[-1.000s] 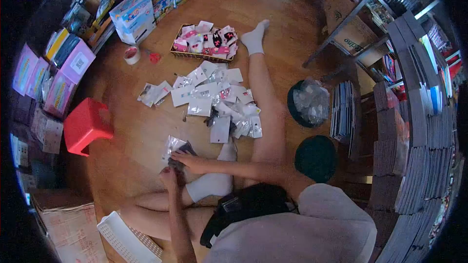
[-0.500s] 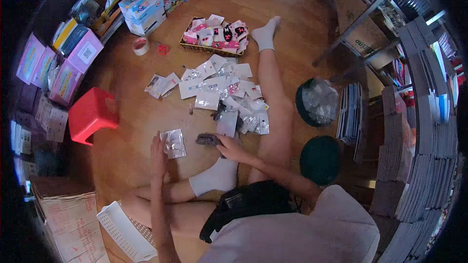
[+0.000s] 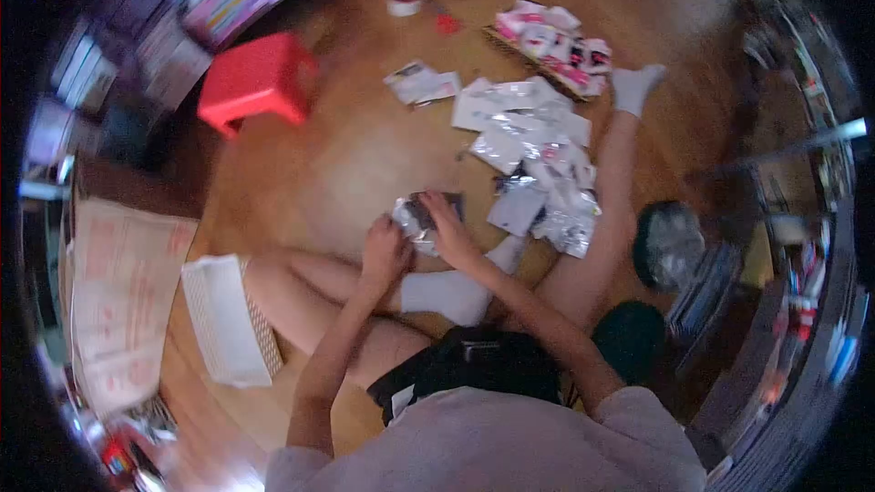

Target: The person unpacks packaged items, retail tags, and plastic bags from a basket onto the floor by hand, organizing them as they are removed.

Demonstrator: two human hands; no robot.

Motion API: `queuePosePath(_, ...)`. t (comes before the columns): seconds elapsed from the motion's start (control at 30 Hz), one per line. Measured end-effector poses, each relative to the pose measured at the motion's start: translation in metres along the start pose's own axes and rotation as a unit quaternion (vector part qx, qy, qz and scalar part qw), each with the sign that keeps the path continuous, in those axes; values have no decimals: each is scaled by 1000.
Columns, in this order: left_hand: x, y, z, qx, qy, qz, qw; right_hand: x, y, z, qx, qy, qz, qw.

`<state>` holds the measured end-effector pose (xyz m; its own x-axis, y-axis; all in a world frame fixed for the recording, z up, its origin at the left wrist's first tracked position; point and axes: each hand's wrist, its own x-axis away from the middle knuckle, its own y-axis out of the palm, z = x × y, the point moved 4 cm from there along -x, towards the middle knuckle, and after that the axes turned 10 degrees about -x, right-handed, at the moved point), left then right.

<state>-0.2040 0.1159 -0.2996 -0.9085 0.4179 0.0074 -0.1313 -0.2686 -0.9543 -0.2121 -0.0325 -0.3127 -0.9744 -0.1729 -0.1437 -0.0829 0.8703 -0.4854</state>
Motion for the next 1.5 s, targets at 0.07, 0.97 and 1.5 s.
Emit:
queuePosePath(0.07,-3,9,-15,37,-37,-19,998,-2,3,-4,39,33,-40,998)
queuePosePath(0.97,9,41,2,-29,3,12,1000,-9,23,-1,160,21,-99,982)
queuePosePath(1.5,7,37,1,-24,-2,-23,999,13,28,-3,105,22,-111,988)
